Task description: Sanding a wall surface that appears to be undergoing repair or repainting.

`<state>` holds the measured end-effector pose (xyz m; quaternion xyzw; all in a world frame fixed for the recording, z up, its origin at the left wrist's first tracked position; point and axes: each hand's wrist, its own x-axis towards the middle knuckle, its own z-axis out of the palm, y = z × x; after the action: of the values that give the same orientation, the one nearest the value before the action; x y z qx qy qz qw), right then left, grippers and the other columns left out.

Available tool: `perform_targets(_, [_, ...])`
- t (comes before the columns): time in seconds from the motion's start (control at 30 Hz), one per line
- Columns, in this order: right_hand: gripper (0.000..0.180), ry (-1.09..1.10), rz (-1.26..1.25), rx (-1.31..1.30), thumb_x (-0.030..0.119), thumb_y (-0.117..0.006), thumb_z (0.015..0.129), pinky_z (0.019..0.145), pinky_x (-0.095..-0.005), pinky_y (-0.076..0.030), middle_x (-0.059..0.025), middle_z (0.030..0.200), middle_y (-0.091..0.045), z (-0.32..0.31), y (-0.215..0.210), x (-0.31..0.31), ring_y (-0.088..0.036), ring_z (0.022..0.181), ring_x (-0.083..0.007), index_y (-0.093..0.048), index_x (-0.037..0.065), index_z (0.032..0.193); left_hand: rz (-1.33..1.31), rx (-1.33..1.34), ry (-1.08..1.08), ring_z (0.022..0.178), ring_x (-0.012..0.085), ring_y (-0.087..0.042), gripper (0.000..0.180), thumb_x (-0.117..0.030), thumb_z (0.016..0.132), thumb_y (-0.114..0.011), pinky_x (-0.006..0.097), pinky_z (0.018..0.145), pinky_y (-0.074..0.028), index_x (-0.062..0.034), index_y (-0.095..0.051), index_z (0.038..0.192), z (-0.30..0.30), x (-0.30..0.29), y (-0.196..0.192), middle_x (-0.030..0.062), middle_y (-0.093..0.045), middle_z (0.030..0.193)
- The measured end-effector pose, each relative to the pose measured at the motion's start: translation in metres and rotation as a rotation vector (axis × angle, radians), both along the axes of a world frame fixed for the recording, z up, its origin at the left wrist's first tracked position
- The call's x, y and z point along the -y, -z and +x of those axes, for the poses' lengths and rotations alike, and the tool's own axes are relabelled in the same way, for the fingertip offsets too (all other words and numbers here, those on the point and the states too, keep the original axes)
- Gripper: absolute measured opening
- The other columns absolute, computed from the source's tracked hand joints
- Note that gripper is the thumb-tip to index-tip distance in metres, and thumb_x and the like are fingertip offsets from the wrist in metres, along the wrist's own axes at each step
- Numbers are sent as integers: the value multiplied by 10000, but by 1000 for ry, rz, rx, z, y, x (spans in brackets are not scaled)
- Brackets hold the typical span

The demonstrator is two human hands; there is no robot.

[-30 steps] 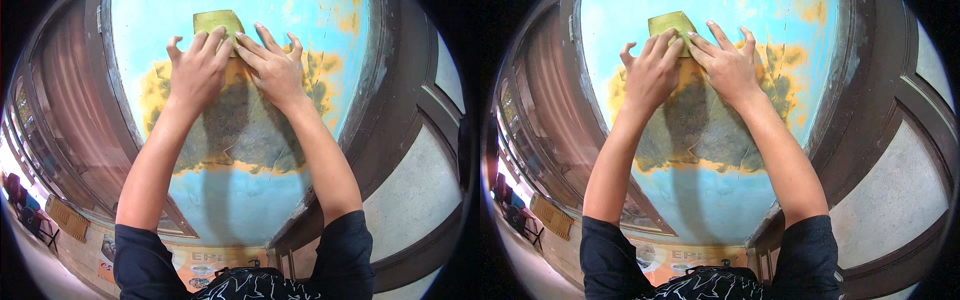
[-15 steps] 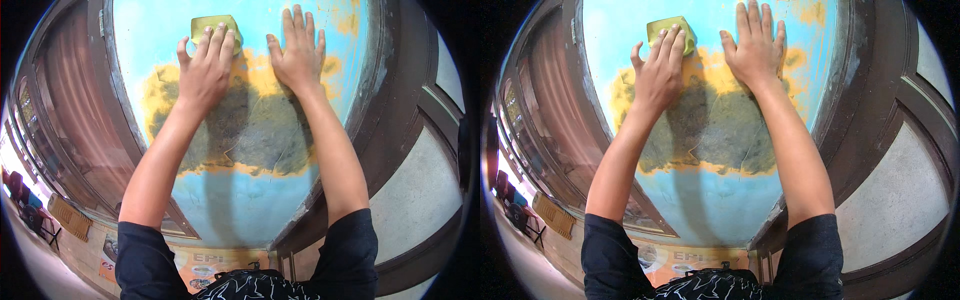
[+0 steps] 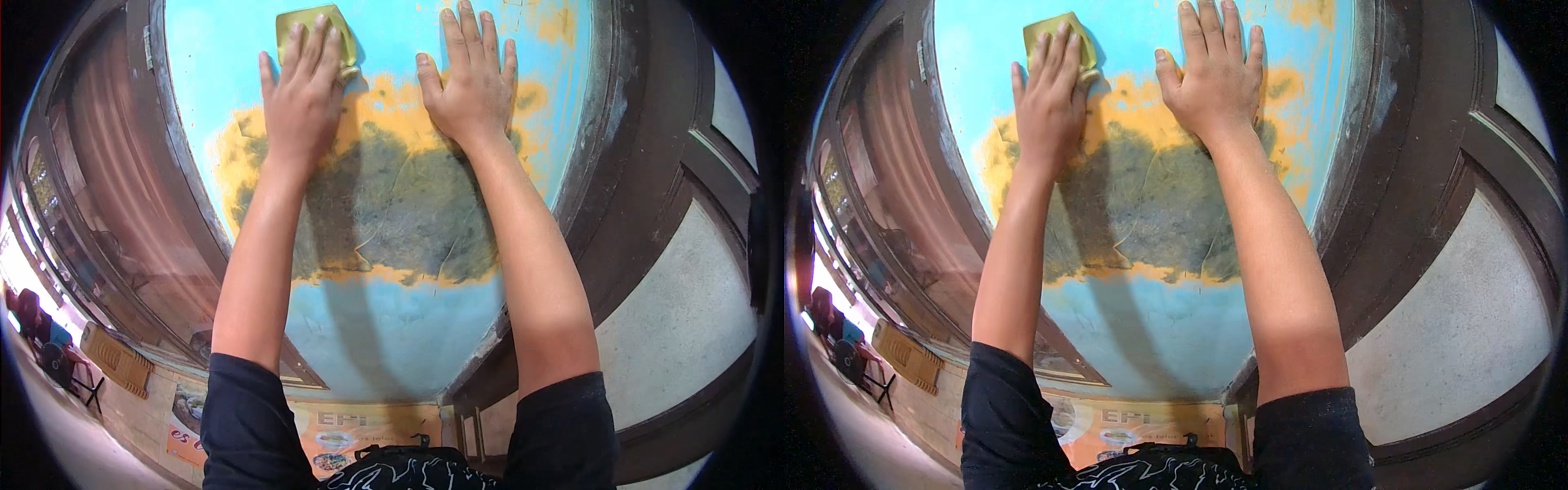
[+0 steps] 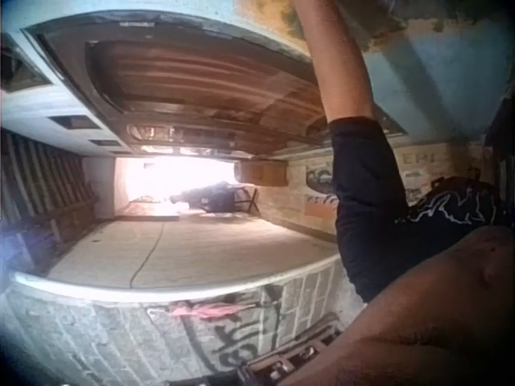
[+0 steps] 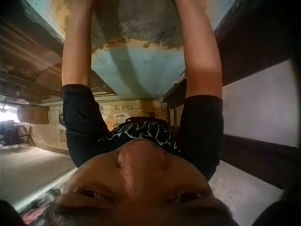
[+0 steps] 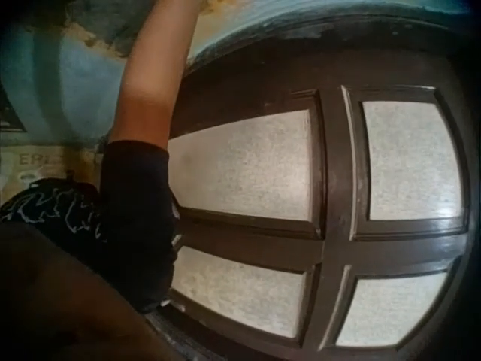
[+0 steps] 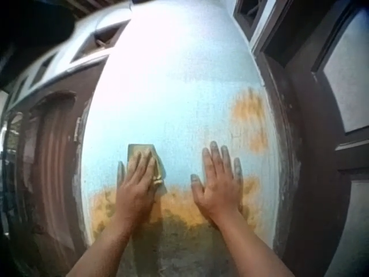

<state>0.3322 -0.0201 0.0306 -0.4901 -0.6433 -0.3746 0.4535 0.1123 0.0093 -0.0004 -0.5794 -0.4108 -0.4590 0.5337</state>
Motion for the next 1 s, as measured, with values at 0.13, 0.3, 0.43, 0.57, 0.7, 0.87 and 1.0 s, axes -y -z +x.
perform_targets(0.13, [721, -20, -2, -6, 414, -488, 1008, 1293, -507, -110, -93, 1721, -227, 8, 7, -12, -186, 1590, -292, -288, 116, 1634, 40, 89, 346, 1521, 233, -380, 599, -165, 992, -612, 484, 1240, -225, -173, -460, 1572, -2, -17, 2, 15, -443, 1630])
perform_targets(0.3, [691, -50, 58, -6, 394, -507, 1000, 1279, -526, -146, -120, 1705, -263, 19, 13, -30, -222, 1577, -323, -350, 86, 1597, 19, 51, 199, 1465, 193, -455, 607, -100, 925, -584, 480, 1181, -252, -174, -511, 1523, 4, -20, 18, 13, -486, 1598])
perform_targets(0.43, [645, -90, 365, 78, 472, -548, 1008, 1259, -568, -141, -54, 1680, -336, 37, 25, -61, -261, 1566, -288, -427, 179, 1570, 0, 35, -106, 1410, 164, -507, 530, -121, 930, -521, 478, 1120, -252, -121, -564, 1459, 23, 4, 42, 32, -537, 1557])
perform_targets(0.57, [627, -114, 357, 68, 466, -545, 1013, 1261, -570, -143, -43, 1680, -333, 29, 25, -62, -258, 1567, -283, -426, 187, 1562, -54, -4, 29, 1501, 259, -411, 555, -74, 939, -471, 511, 1216, -265, -74, -519, 1492, 12, -10, 34, 124, -470, 1598])
perform_targets(0.7, [611, -125, 318, 40, 486, -519, 1026, 1262, -603, -127, -21, 1685, -301, 30, 27, -69, -234, 1570, -265, -408, 226, 1568, -65, -31, 145, 1540, 347, -334, 604, -49, 932, -454, 558, 1246, -236, -27, -450, 1536, 12, -18, 12, 184, -389, 1636])
perform_targets(0.87, [607, -113, 335, 39, 487, -520, 1024, 1268, -594, -132, -26, 1679, -320, 34, 22, -72, -247, 1568, -262, -422, 224, 1562, -151, -16, 104, 1543, 408, -300, 593, -51, 931, -452, 557, 1243, -238, 23, -444, 1519, 17, -13, 37, 211, -348, 1652])
perform_targets(1.0, [614, -102, 357, 42, 497, -517, 1025, 1269, -590, -137, -19, 1679, -320, 42, 16, -77, -248, 1567, -261, -420, 228, 1568, -155, 4, 152, 1558, 379, -277, 600, -40, 938, -436, 561, 1245, -232, 37, -413, 1533, 15, -14, 40, 207, -310, 1670])
